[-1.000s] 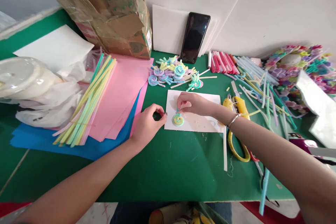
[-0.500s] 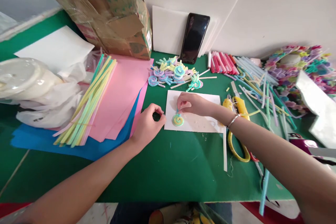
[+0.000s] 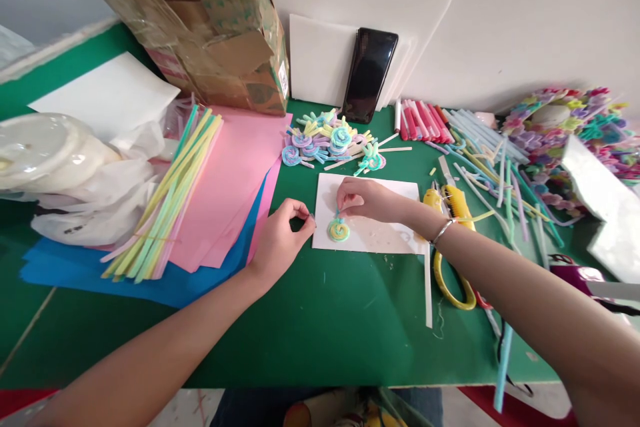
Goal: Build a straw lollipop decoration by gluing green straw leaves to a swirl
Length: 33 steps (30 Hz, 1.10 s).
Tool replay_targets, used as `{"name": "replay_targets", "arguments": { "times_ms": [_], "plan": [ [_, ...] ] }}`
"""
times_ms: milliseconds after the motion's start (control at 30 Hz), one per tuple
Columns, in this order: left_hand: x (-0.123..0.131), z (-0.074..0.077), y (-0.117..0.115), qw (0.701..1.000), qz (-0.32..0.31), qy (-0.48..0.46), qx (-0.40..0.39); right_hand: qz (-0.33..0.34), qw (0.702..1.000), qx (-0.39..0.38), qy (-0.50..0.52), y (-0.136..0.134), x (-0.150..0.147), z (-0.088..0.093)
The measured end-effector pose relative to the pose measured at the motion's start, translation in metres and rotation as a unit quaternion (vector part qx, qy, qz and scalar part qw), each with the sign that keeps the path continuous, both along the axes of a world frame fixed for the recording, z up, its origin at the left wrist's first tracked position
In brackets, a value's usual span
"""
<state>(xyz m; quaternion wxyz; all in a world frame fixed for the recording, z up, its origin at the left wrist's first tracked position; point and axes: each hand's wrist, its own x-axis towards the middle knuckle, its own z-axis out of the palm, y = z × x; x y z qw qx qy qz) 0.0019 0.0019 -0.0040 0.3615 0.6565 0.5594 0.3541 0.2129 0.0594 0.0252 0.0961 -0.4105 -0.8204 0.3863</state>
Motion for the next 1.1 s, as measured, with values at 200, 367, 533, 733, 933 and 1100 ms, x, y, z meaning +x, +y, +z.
{"name": "replay_targets", "arguments": {
  "times_ms": [200, 367, 533, 733, 933, 1100],
  "plan": [
    [-0.0008, 0.0013, 0.0011, 1.0, -0.011, -0.014, -0.003, -0.001, 1.0, 0.002, -0.003, 0.0001, -0.0003, 0.001],
    [-0.0002, 0.0027, -0.0002, 1.0, -0.014, -0.024, -0.009, 0.003, 1.0, 0.003, -0.004, 0.0002, -0.0003, 0.0002],
    [0.0003, 0.0017, -0.0009, 0.999, -0.017, -0.029, -0.014, 0.005, 1.0, 0.003, 0.005, 0.0004, 0.0003, -0.0009],
    [0.0, 0.0015, 0.0002, 0.999, -0.02, -0.03, -0.012, 0.009, 1.0, 0.004, 0.005, 0.0011, 0.001, -0.0012],
    [-0.0005, 0.0001, -0.0005, 0.999, -0.031, -0.031, -0.011, 0.011, 1.0, 0.005, -0.001, 0.0016, 0.0009, -0.0014],
    [-0.0011, -0.0008, -0.0003, 0.999, -0.034, -0.03, -0.01, 0.014, 1.0, 0.009, 0.005, 0.0023, 0.0014, -0.003]
  ]
}}
